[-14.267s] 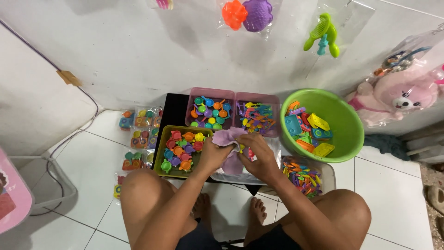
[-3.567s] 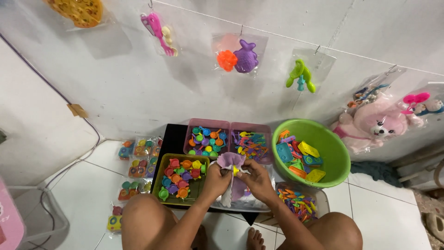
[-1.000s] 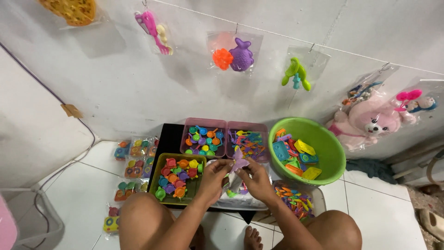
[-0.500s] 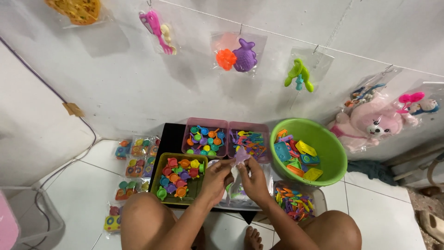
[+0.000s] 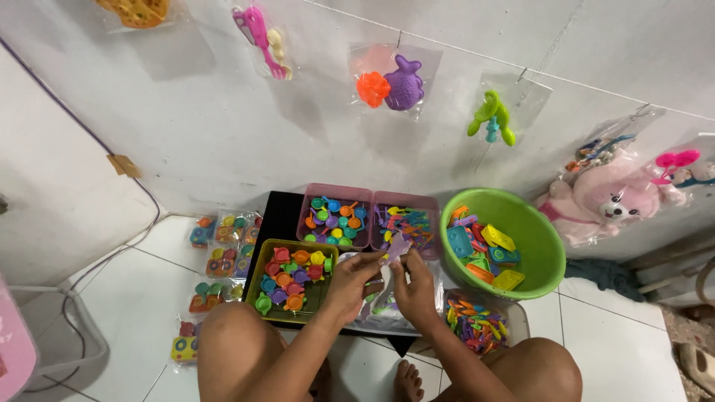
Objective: Cleaning small plastic toys with a purple cloth and sorting them into different containers.
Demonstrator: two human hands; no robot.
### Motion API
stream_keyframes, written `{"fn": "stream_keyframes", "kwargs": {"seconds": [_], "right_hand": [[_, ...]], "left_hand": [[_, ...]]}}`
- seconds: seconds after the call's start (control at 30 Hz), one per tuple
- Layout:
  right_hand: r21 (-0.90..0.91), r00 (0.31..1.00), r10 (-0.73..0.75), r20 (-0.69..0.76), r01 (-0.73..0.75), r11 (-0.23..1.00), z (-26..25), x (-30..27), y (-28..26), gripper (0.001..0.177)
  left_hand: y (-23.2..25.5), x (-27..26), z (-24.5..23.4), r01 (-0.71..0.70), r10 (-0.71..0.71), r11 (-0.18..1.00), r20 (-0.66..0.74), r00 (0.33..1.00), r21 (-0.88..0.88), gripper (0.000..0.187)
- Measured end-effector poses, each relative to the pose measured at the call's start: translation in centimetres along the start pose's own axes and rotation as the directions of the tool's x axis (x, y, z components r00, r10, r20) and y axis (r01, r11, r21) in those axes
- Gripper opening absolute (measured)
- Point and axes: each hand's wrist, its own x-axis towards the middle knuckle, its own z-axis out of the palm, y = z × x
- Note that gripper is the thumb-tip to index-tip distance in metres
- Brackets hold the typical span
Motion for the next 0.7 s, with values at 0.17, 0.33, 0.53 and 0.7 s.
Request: {"fn": "stream_keyframes", "kwargs": {"seconds": [0.17,0.33,0.53,0.7], "right_hand": [[-0.043,1.0,-0.029,-0.002,0.029,0.999,0.0,0.3,-0.9,0.011],[-0.168,0.998,-0.042,0.039,0.048,0.985,-0.5,0.0,0.6,0.008],[-0.056,0.964,0.266,-0.017,-0.266,0.962,-0.7,-0.3,2.3,0.012],[0.429,0.892,0.443,0.088,-0.435,0.792,-0.9,0.7,1.1,0.013]], "left_hand": [[-0.7,0.9,-0.5,-0.083,0.084,0.995,-0.006,0.996,0.047,0.032],[-0.9,0.4,-0.5,-0.254,0.246,0.95,0.066,0.967,0.182,0.032],[-0.6,-0.2,-0.1,-0.514,0.472,0.816,0.208,0.857,0.265,0.028],[-0.5,-0.3,-0.1,-0.605,0.532,0.704,0.288,0.796,0.372,0.036]]}}
